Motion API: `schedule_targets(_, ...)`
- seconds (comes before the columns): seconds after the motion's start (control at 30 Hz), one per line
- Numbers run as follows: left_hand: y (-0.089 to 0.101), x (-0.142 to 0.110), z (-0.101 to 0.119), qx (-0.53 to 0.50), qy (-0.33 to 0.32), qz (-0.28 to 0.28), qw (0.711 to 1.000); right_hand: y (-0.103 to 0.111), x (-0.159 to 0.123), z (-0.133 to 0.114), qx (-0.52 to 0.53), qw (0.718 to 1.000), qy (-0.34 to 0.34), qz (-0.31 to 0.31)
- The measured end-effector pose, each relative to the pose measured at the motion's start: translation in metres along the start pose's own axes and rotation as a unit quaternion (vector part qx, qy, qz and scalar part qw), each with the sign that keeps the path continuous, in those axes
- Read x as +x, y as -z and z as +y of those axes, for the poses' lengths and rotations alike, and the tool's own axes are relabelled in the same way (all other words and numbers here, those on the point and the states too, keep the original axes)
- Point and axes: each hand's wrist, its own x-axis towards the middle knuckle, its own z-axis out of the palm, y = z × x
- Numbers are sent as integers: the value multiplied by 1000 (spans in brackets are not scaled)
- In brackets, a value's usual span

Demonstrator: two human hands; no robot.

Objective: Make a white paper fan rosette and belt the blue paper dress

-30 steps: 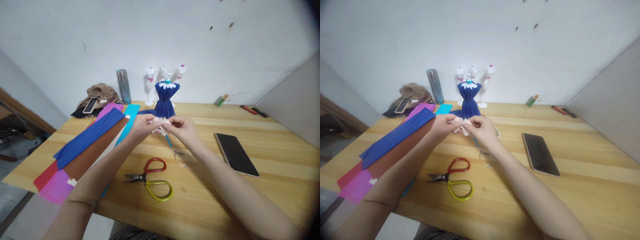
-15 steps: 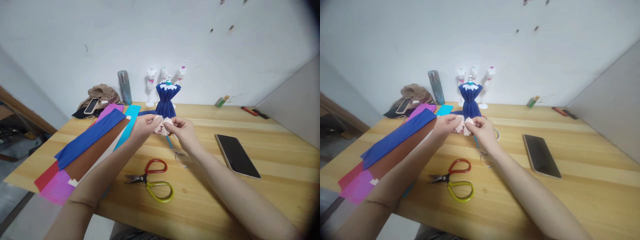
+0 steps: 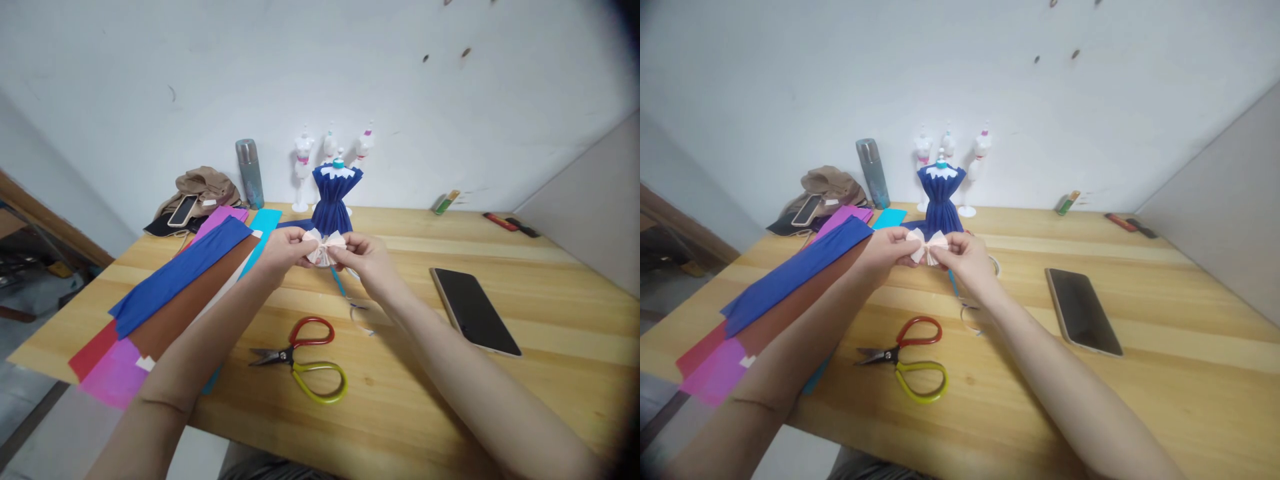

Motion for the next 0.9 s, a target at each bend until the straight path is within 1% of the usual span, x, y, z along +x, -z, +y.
schedule_targets(0.17,1,-1,3,18,-5,-19,1000,1,0,-2,-7,1000,-6,-11)
schedule_targets(0.33,-4,-4,7,27,11,-6,1000,2,-1,-3,-16,999,0,-32)
schedule_targets(0.47,-7,-3,7,21,21,-5,1000,2,-1,0,-28,999,7,-30)
schedule_targets(0.57,-9,-4,6,13,16,-2,1000,2,-1,0,-26,999,8,-30)
schedule_targets(0.77,-13,-8,8,11,-2,23,1000,2,-3,-3,-17,999,-3,-43)
schedule_targets(0.9,-12,-7,6,17,-10,6,1000,1,-3,-4,-12,999,-1,-43)
